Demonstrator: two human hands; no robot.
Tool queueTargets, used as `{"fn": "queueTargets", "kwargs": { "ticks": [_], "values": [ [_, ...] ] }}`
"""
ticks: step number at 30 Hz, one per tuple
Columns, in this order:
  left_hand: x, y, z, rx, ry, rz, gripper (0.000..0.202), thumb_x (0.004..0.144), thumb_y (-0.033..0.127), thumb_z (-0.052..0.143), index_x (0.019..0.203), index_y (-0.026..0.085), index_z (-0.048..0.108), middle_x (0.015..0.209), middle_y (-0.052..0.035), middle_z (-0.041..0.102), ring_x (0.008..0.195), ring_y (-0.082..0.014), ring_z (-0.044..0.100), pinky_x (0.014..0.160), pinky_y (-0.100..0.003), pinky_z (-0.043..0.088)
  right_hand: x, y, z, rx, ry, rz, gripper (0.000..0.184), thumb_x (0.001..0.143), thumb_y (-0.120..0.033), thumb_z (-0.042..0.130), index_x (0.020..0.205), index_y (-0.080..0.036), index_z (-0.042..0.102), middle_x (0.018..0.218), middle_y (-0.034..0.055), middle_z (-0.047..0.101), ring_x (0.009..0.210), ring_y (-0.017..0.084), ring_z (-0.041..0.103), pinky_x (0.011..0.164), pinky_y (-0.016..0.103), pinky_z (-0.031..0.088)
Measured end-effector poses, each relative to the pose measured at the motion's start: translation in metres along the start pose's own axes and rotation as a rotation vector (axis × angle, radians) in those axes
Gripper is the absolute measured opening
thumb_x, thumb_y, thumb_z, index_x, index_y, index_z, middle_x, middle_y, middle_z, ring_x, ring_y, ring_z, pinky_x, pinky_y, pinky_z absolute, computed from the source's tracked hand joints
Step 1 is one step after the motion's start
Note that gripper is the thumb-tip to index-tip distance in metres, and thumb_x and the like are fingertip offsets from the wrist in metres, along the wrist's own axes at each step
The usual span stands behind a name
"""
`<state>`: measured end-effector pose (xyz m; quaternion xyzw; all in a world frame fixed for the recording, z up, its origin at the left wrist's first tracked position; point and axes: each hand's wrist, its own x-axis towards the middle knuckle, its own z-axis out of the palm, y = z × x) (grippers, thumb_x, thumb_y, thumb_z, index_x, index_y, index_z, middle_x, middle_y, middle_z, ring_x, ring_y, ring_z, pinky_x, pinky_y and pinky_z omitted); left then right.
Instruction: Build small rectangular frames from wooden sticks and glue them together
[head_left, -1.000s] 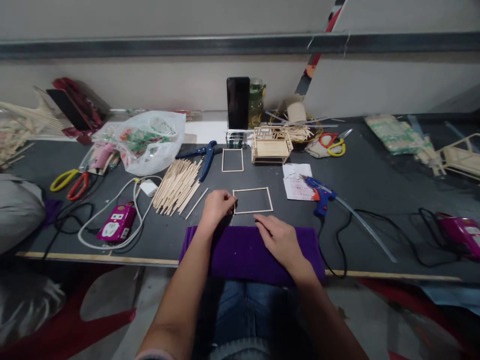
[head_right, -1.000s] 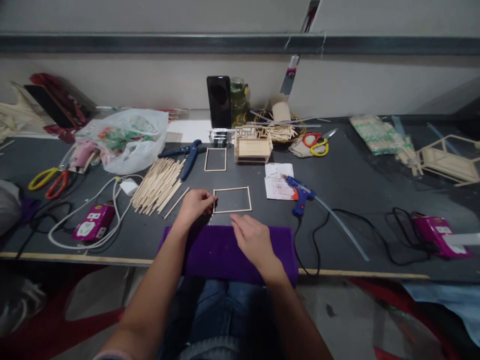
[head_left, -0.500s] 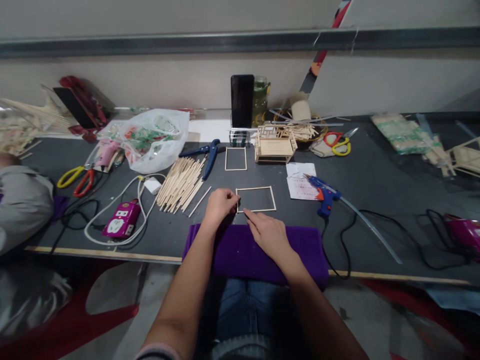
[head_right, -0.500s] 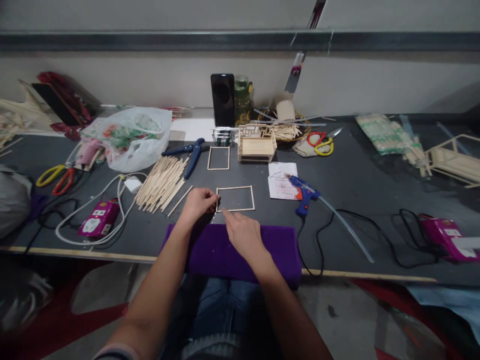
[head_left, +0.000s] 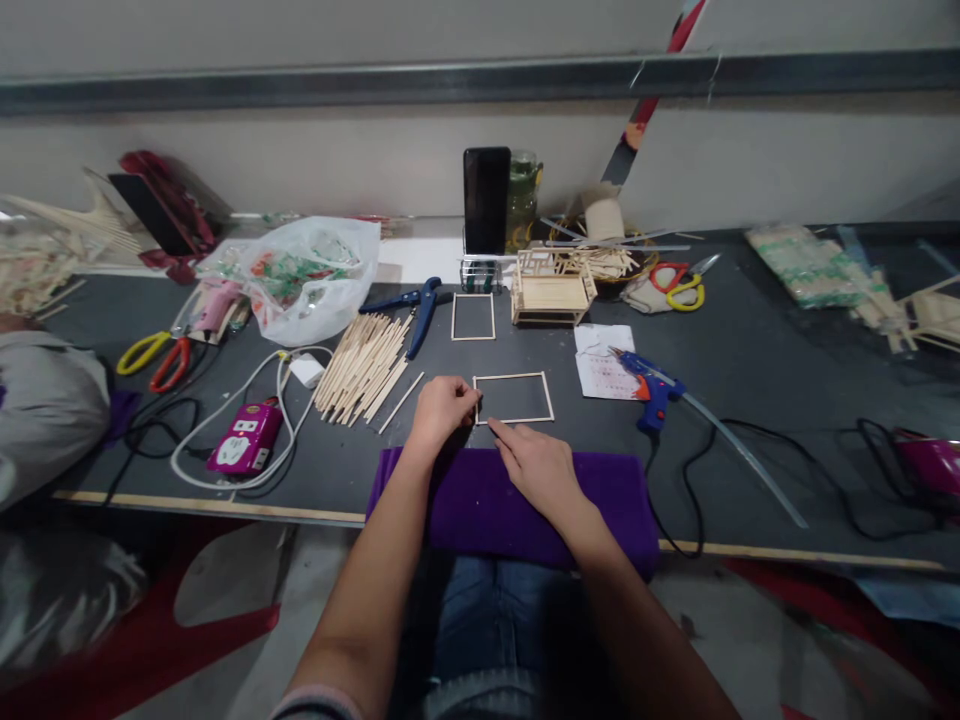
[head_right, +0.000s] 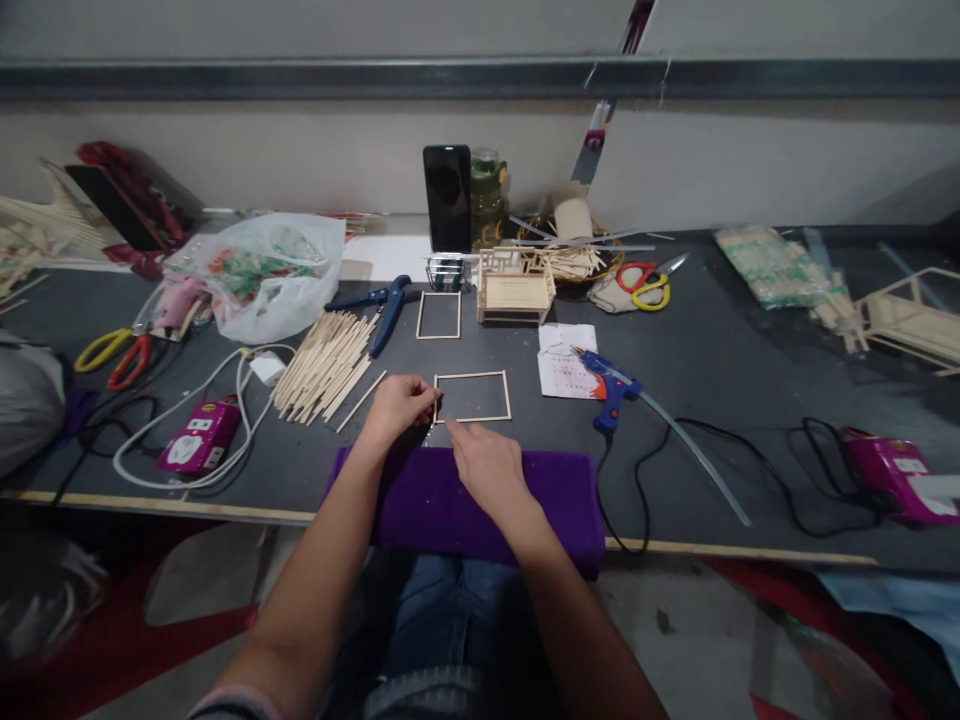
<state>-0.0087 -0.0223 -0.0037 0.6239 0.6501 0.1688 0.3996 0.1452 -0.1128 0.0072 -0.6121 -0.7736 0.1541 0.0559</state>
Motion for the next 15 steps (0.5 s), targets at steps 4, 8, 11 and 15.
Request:
{"fn": "queueTargets", "kwargs": {
  "ticks": [4, 8, 11, 15],
  "values": [
    [0.000, -0.001, -0.001, 0.015, 0.005, 0.007, 0.022, 0.079, 0.034, 0.056, 0.065, 0.017, 0.061, 0.054, -0.0009, 0.065, 0.048, -0.0108, 0.060, 0.050, -0.019, 0.042, -0.001, 0.000, 0.003, 0.046, 0.037, -0.017, 0.038, 0.096, -0.026, 0.041, 0.130, -0.025, 0.056, 0.091, 0.0062, 0.070, 0.079, 0.017, 0.066, 0.064, 0.025, 0.044],
    [0.002, -0.004, -0.001, 0.019, 0.016, 0.014, 0.025, 0.079, 0.036, 0.056, 0.063, 0.017, 0.060, 0.053, -0.0006, 0.064, 0.048, -0.0111, 0.060, 0.051, -0.019, 0.041, -0.013, 0.013, 0.002, 0.260, 0.302, -0.025, 0.034, 0.096, -0.027, 0.040, 0.120, -0.021, 0.063, 0.099, 0.0075, 0.072, 0.089, 0.018, 0.067, 0.076, 0.027, 0.047],
    [0.003, -0.004, -0.001, 0.030, 0.017, 0.014, 0.025, 0.079, 0.036, 0.056, 0.062, 0.018, 0.060, 0.052, -0.0006, 0.063, 0.048, -0.0117, 0.061, 0.051, -0.020, 0.042, -0.029, 0.041, -0.009, 0.348, 0.590, 0.159, 0.032, 0.094, -0.034, 0.041, 0.102, -0.019, 0.068, 0.098, 0.0088, 0.072, 0.087, 0.019, 0.066, 0.078, 0.029, 0.048],
    [0.003, -0.002, -0.001, 0.032, 0.012, 0.002, 0.024, 0.078, 0.036, 0.055, 0.063, 0.018, 0.060, 0.051, -0.0006, 0.063, 0.048, -0.0115, 0.060, 0.050, -0.020, 0.041, -0.046, 0.095, -0.025, 0.262, 0.718, 0.573, 0.037, 0.089, -0.045, 0.043, 0.092, -0.016, 0.067, 0.072, 0.0064, 0.065, 0.061, 0.018, 0.057, 0.061, 0.029, 0.042]
  ]
}}
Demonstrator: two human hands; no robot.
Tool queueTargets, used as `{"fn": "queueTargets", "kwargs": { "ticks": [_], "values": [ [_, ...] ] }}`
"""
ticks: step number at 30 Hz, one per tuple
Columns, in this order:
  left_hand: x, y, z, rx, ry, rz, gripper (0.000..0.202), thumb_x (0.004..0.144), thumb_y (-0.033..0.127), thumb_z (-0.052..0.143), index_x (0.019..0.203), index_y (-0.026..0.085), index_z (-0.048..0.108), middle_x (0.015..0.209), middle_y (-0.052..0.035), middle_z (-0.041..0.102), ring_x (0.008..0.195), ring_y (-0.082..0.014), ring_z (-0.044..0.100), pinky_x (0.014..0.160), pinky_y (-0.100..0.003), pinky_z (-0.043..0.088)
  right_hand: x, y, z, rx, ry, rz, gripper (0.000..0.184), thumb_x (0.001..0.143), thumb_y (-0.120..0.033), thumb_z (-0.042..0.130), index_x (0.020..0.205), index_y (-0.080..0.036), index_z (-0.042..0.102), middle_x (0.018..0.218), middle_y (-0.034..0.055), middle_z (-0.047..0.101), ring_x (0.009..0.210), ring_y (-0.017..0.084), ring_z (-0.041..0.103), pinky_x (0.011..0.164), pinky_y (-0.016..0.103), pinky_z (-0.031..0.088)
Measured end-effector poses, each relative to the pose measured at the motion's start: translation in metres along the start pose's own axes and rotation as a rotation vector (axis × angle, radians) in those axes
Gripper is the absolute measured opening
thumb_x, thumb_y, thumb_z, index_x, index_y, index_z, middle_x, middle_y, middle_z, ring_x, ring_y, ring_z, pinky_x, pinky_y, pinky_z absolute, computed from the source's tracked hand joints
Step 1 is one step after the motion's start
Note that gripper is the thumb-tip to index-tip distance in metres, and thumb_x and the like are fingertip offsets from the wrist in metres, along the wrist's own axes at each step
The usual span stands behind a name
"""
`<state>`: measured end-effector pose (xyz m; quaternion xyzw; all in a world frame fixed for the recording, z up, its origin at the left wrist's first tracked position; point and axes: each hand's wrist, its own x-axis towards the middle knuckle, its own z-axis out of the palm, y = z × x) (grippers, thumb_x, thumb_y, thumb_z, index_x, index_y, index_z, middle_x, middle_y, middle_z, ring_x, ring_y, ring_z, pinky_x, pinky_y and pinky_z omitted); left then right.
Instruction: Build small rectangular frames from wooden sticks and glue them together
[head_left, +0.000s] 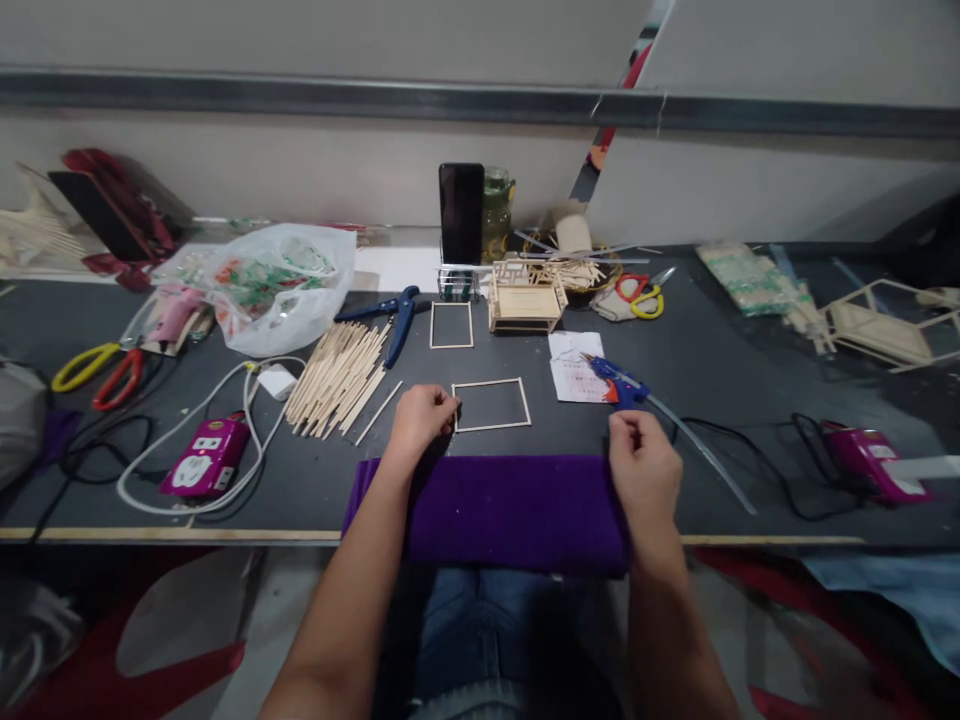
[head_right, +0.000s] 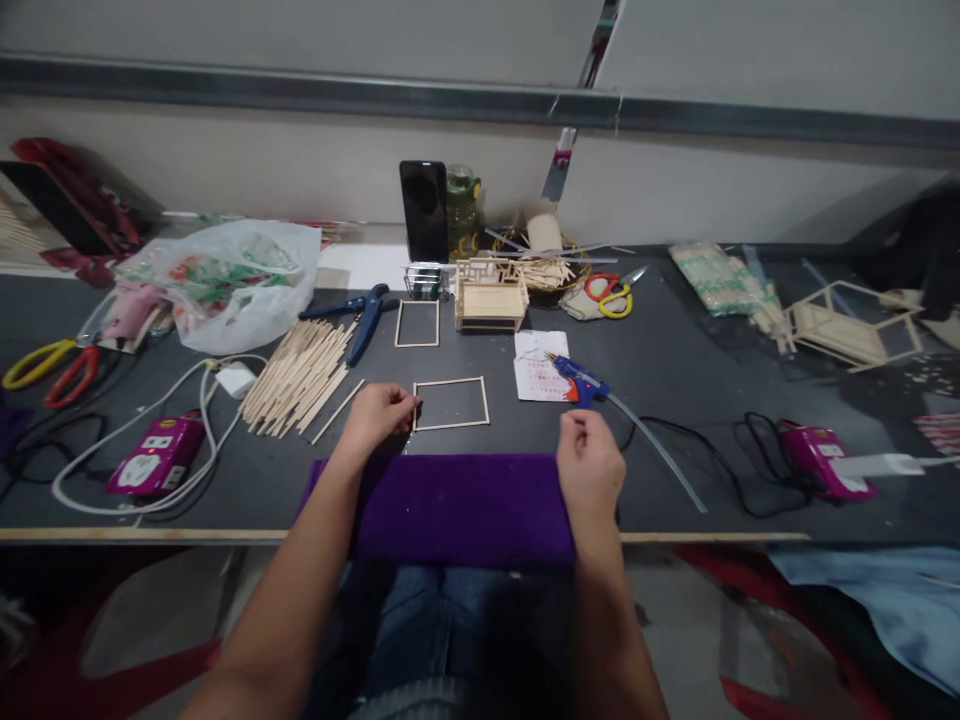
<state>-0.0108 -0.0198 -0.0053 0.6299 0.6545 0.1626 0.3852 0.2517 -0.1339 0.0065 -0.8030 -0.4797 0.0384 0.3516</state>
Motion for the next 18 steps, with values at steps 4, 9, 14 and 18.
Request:
{"fn": "queueTargets", "kwargs": {
  "ticks": [4, 9, 14, 18],
  "values": [
    [0.000, 0.000, -0.001, -0.006, 0.002, 0.003, 0.023, 0.078, 0.036, 0.056, 0.062, 0.019, 0.060, 0.051, -0.0005, 0.063, 0.047, -0.0116, 0.059, 0.049, -0.020, 0.040, 0.024, 0.028, -0.005, -0.114, -0.047, 0.102, 0.047, 0.084, -0.054, 0.044, 0.093, -0.013, 0.065, 0.075, 0.0096, 0.064, 0.066, 0.022, 0.056, 0.061, 0.032, 0.040],
    [0.002, -0.003, 0.000, -0.001, 0.001, 0.004, 0.024, 0.078, 0.036, 0.056, 0.062, 0.019, 0.060, 0.051, -0.0002, 0.063, 0.049, -0.0116, 0.060, 0.052, -0.020, 0.041, 0.036, 0.026, 0.009, -0.275, -0.224, 0.202, 0.049, 0.083, -0.056, 0.047, 0.094, -0.014, 0.069, 0.078, 0.0123, 0.066, 0.069, 0.024, 0.060, 0.061, 0.033, 0.041],
    [0.001, -0.003, 0.000, 0.001, 0.005, 0.005, 0.023, 0.078, 0.035, 0.056, 0.062, 0.019, 0.060, 0.051, -0.0004, 0.063, 0.048, -0.0117, 0.060, 0.051, -0.020, 0.041, 0.045, 0.022, 0.018, -0.339, -0.174, 0.201, 0.040, 0.079, -0.046, 0.051, 0.091, -0.013, 0.071, 0.076, 0.0137, 0.068, 0.069, 0.025, 0.062, 0.061, 0.033, 0.042],
    [0.001, -0.002, -0.001, -0.004, -0.002, 0.008, 0.025, 0.079, 0.035, 0.055, 0.061, 0.019, 0.060, 0.049, 0.0001, 0.062, 0.046, -0.0113, 0.059, 0.050, -0.020, 0.040, 0.052, 0.028, 0.020, -0.203, -0.133, 0.267, 0.033, 0.073, -0.037, 0.054, 0.082, -0.011, 0.072, 0.069, 0.0132, 0.068, 0.063, 0.025, 0.062, 0.058, 0.032, 0.043]
  ]
}}
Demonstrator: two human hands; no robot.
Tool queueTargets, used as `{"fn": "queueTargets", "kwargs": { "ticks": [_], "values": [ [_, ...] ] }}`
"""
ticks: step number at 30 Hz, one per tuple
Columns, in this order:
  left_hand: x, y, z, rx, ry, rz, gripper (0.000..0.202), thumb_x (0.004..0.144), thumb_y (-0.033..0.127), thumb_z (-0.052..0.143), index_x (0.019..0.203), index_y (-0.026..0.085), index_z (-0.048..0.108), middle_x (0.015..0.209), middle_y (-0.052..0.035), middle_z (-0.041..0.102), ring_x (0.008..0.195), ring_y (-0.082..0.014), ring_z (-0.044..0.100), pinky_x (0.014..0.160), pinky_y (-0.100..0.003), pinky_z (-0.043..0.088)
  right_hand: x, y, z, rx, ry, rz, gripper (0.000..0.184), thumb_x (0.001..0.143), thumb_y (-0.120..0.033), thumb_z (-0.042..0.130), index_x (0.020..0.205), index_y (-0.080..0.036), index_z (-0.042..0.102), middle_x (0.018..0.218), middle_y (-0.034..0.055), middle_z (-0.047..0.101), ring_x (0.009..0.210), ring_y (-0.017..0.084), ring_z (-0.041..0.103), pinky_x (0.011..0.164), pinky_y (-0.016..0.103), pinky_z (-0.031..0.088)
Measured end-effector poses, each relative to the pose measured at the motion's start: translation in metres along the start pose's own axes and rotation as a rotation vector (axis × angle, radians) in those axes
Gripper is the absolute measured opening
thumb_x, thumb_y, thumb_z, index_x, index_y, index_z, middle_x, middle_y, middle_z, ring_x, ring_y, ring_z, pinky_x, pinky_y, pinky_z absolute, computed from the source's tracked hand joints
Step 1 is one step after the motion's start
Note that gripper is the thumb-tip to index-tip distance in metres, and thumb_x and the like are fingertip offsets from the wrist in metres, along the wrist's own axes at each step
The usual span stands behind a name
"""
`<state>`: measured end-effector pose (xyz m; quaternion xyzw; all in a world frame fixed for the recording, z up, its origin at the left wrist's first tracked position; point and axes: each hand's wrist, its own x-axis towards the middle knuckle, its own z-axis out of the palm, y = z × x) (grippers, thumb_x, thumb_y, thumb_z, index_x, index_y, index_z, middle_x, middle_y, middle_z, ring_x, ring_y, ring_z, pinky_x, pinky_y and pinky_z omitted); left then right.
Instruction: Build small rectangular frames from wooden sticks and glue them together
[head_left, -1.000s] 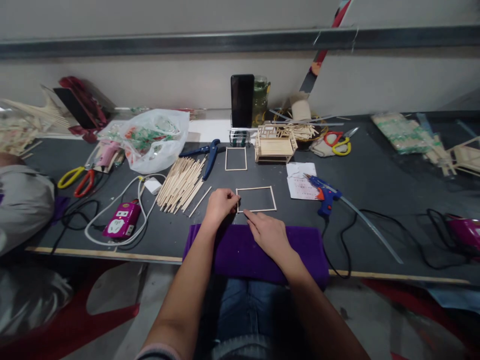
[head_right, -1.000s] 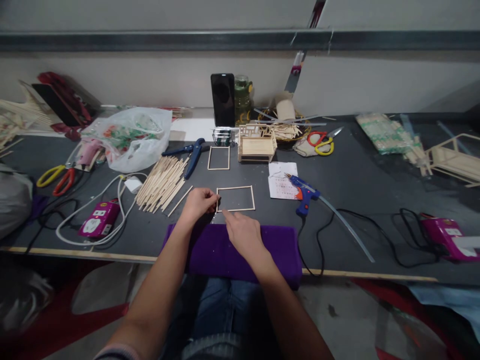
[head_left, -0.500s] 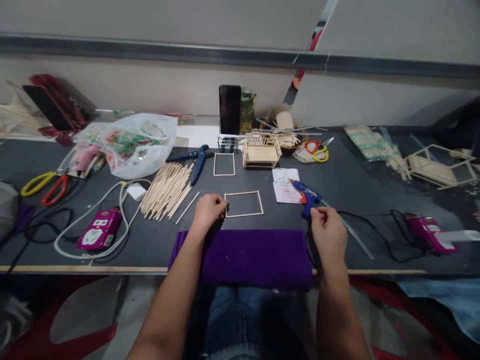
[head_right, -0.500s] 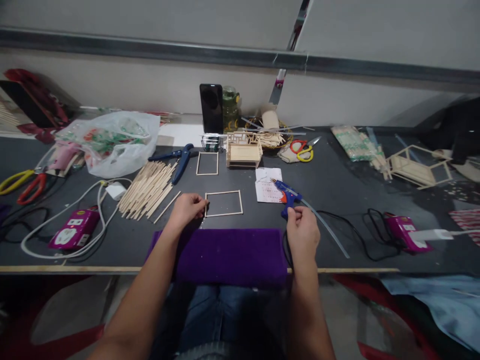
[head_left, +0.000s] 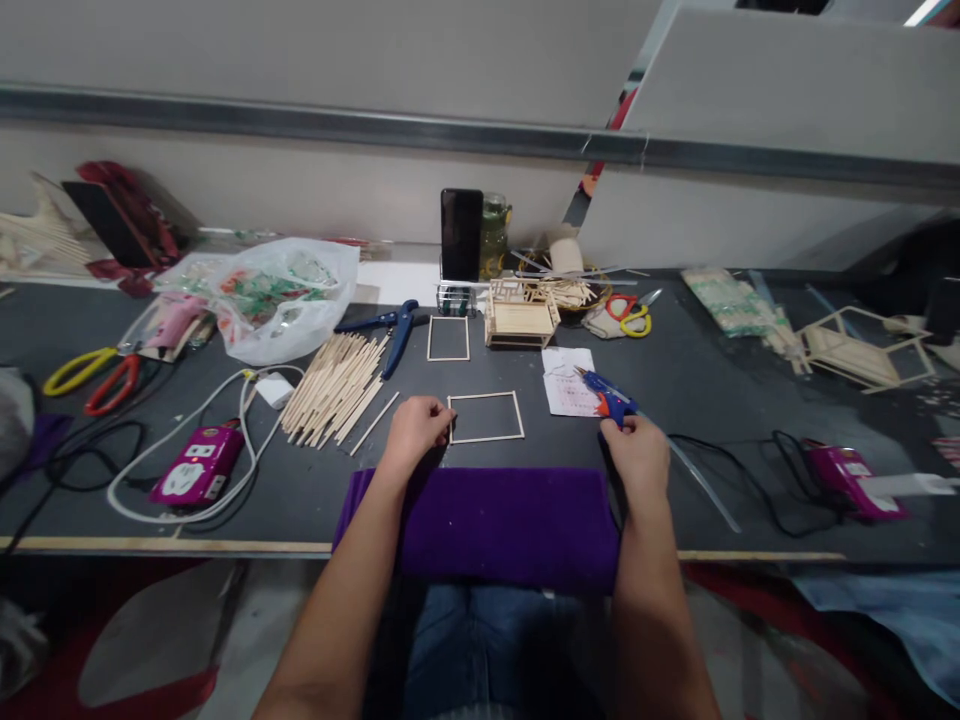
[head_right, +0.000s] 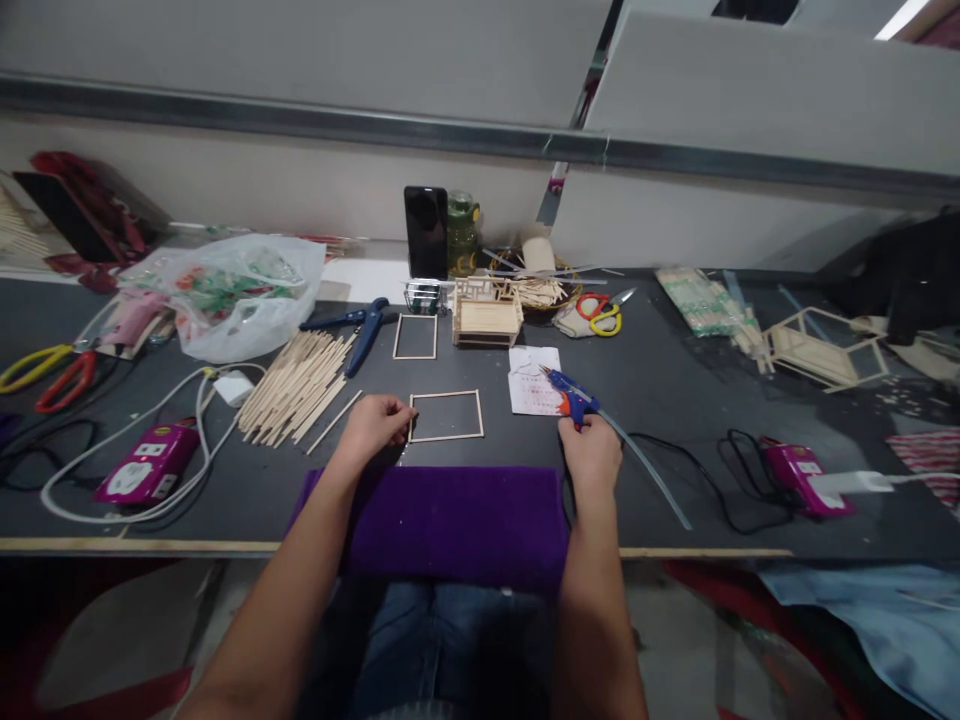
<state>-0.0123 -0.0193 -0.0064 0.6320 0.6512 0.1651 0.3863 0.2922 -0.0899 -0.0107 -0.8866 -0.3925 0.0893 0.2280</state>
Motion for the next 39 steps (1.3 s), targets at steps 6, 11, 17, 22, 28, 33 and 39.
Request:
{"fn": "queueTargets", "kwargs": {
  "ticks": [6, 11, 17, 22, 28, 33, 39],
  "values": [
    [0.000, 0.000, -0.001, -0.009, -0.006, 0.000, 0.024, 0.078, 0.035, 0.056, 0.062, 0.019, 0.061, 0.049, -0.0003, 0.063, 0.047, -0.0123, 0.060, 0.050, -0.020, 0.041, 0.006, 0.007, 0.008, 0.506, 0.092, 0.145, 0.039, 0.064, -0.038, 0.057, 0.089, -0.009, 0.067, 0.057, 0.0021, 0.060, 0.049, 0.017, 0.056, 0.048, 0.027, 0.042],
    [-0.001, 0.003, -0.002, 0.009, -0.007, -0.011, 0.024, 0.079, 0.035, 0.055, 0.062, 0.019, 0.061, 0.050, -0.0013, 0.063, 0.047, -0.0131, 0.060, 0.051, -0.022, 0.041, -0.001, -0.006, -0.001, 0.950, 0.202, 0.139, 0.034, 0.063, -0.042, 0.062, 0.085, -0.016, 0.059, 0.059, -0.0063, 0.052, 0.046, 0.008, 0.044, 0.043, 0.021, 0.038],
    [-0.003, 0.004, -0.001, 0.025, 0.007, 0.002, 0.024, 0.079, 0.034, 0.055, 0.063, 0.018, 0.061, 0.051, -0.0015, 0.063, 0.047, -0.0126, 0.059, 0.051, -0.021, 0.040, -0.025, -0.042, -0.028, 1.205, -0.214, -0.037, 0.040, 0.059, -0.031, 0.075, 0.092, -0.020, 0.054, 0.068, -0.0049, 0.059, 0.052, 0.010, 0.054, 0.044, 0.020, 0.040],
    [-0.003, 0.003, 0.000, 0.024, -0.004, -0.011, 0.023, 0.080, 0.034, 0.055, 0.066, 0.017, 0.064, 0.052, -0.0018, 0.064, 0.049, -0.0126, 0.060, 0.054, -0.022, 0.042, -0.047, -0.075, -0.018, 1.026, -0.575, -0.209, 0.034, 0.076, -0.044, 0.065, 0.090, -0.014, 0.065, 0.050, -0.0050, 0.049, 0.042, 0.008, 0.040, 0.039, 0.020, 0.032],
    [-0.002, 0.002, 0.000, 0.059, 0.004, -0.004, 0.025, 0.081, 0.035, 0.055, 0.065, 0.017, 0.065, 0.054, -0.0024, 0.065, 0.054, -0.0137, 0.061, 0.056, -0.023, 0.041, -0.058, -0.094, 0.023, 0.674, -0.507, -0.367, 0.043, 0.078, -0.046, 0.061, 0.108, -0.014, 0.062, 0.076, 0.0048, 0.067, 0.053, 0.014, 0.054, 0.050, 0.026, 0.043],
    [-0.001, 0.000, 0.002, 0.073, -0.001, 0.014, 0.027, 0.081, 0.037, 0.054, 0.064, 0.017, 0.064, 0.054, -0.0027, 0.065, 0.054, -0.0135, 0.060, 0.056, -0.022, 0.039, -0.059, -0.098, 0.030, 0.431, -0.486, -0.481, 0.043, 0.084, -0.040, 0.054, 0.120, -0.018, 0.058, 0.088, 0.0075, 0.071, 0.078, 0.022, 0.064, 0.069, 0.031, 0.047],
    [-0.003, 0.001, 0.001, 0.081, 0.006, 0.031, 0.028, 0.081, 0.036, 0.053, 0.063, 0.017, 0.063, 0.053, -0.0029, 0.064, 0.055, -0.0138, 0.060, 0.056, -0.023, 0.038, -0.063, -0.113, 0.020, 0.125, -0.513, -0.502, 0.036, 0.090, -0.036, 0.048, 0.117, -0.014, 0.057, 0.093, 0.0123, 0.070, 0.082, 0.024, 0.065, 0.069, 0.029, 0.042]
  ]
}}
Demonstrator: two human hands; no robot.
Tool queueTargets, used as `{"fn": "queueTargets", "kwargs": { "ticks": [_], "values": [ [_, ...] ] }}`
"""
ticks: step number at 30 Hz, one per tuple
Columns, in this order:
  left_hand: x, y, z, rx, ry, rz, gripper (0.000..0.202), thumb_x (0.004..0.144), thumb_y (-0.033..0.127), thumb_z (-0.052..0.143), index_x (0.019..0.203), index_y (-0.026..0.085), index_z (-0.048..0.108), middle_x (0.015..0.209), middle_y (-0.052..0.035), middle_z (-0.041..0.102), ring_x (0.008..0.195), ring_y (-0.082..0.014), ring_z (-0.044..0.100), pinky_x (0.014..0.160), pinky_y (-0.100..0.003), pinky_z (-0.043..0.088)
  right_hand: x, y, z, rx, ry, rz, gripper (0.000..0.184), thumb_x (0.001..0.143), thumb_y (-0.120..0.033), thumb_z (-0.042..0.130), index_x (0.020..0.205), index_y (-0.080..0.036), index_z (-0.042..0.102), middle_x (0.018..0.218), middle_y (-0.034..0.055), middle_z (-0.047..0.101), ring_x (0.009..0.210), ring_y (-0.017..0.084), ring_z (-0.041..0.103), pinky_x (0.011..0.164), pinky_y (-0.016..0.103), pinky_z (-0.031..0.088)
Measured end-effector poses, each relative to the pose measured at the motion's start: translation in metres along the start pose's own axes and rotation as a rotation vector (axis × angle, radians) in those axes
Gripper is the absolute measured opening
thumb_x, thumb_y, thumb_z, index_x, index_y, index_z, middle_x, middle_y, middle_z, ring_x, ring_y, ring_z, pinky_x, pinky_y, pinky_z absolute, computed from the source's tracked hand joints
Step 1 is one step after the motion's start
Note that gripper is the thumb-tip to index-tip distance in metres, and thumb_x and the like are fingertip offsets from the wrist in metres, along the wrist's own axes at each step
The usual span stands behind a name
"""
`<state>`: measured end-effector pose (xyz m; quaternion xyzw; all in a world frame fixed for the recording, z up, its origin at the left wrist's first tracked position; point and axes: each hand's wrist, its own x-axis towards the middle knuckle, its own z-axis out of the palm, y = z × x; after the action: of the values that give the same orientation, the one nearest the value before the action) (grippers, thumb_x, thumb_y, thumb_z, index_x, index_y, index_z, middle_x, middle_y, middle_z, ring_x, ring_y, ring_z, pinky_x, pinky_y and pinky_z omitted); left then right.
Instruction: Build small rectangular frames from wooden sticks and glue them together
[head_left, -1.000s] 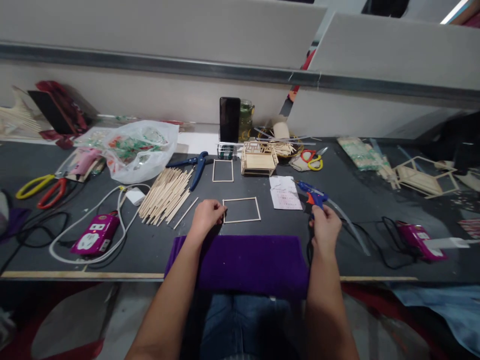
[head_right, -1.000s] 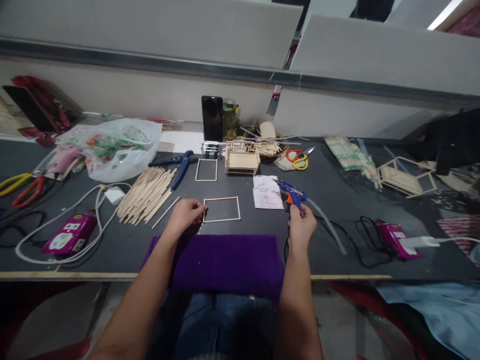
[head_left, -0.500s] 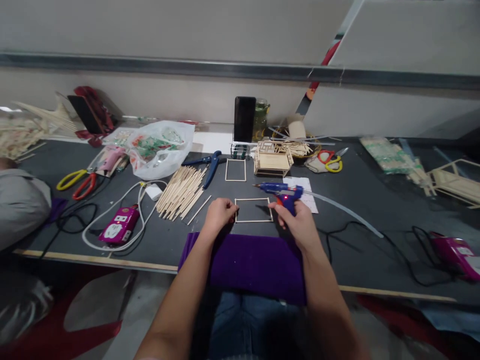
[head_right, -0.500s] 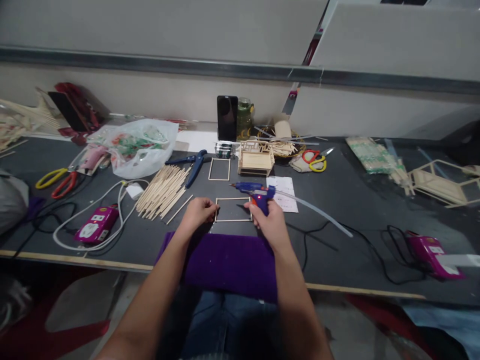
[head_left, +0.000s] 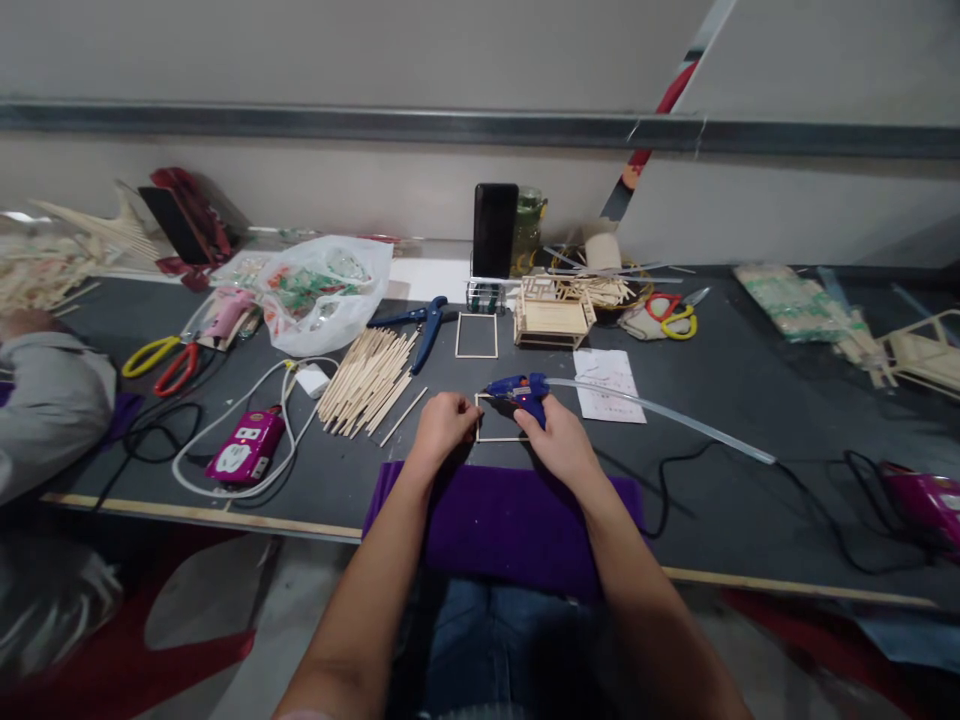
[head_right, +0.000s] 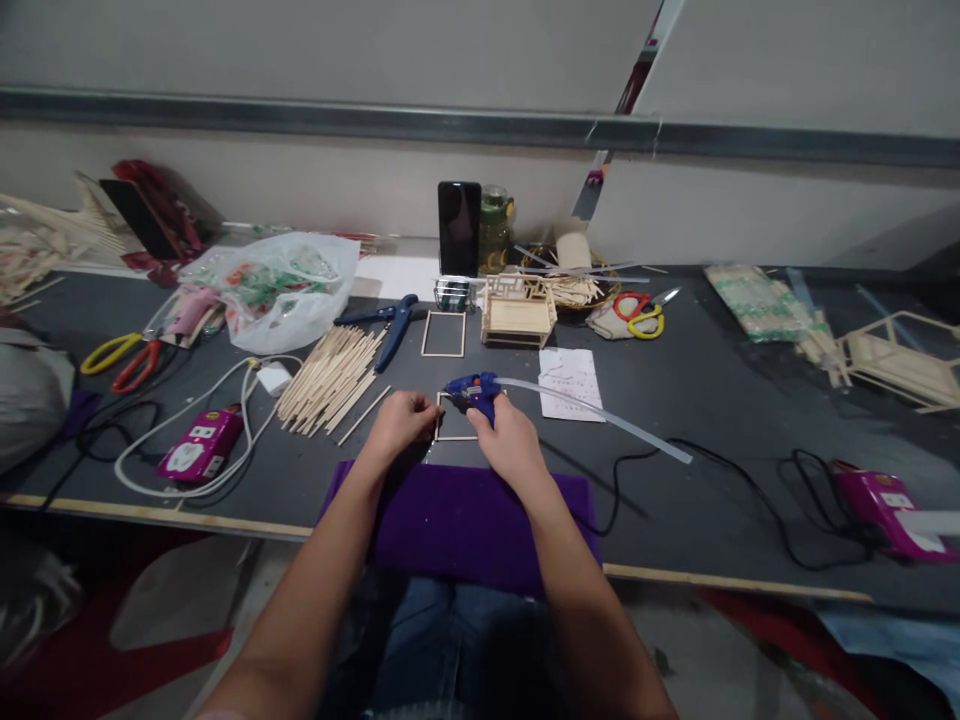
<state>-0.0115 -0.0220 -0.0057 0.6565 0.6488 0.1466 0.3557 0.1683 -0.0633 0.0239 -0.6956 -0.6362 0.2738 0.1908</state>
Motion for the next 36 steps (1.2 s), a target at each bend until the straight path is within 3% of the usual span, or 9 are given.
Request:
{"fn": "queueTargets", "kwargs": {
  "ticks": [8, 36],
  "values": [
    [0.001, 0.001, -0.001, -0.015, -0.010, -0.003, 0.028, 0.081, 0.036, 0.053, 0.063, 0.017, 0.064, 0.053, -0.0028, 0.064, 0.054, -0.0138, 0.059, 0.056, -0.023, 0.038, 0.001, -0.010, -0.003, -0.140, -0.048, 0.026, 0.033, 0.093, -0.034, 0.047, 0.119, -0.014, 0.056, 0.096, 0.0123, 0.071, 0.086, 0.023, 0.066, 0.067, 0.027, 0.038],
    [-0.002, 0.005, -0.004, 0.013, -0.030, -0.024, 0.031, 0.083, 0.037, 0.053, 0.063, 0.017, 0.064, 0.054, -0.0030, 0.064, 0.055, -0.0134, 0.058, 0.057, -0.023, 0.038, 0.002, -0.011, -0.003, -0.164, -0.063, 0.007, 0.033, 0.093, -0.033, 0.046, 0.118, -0.014, 0.055, 0.099, 0.0132, 0.070, 0.089, 0.025, 0.066, 0.068, 0.027, 0.038]
  ]
}}
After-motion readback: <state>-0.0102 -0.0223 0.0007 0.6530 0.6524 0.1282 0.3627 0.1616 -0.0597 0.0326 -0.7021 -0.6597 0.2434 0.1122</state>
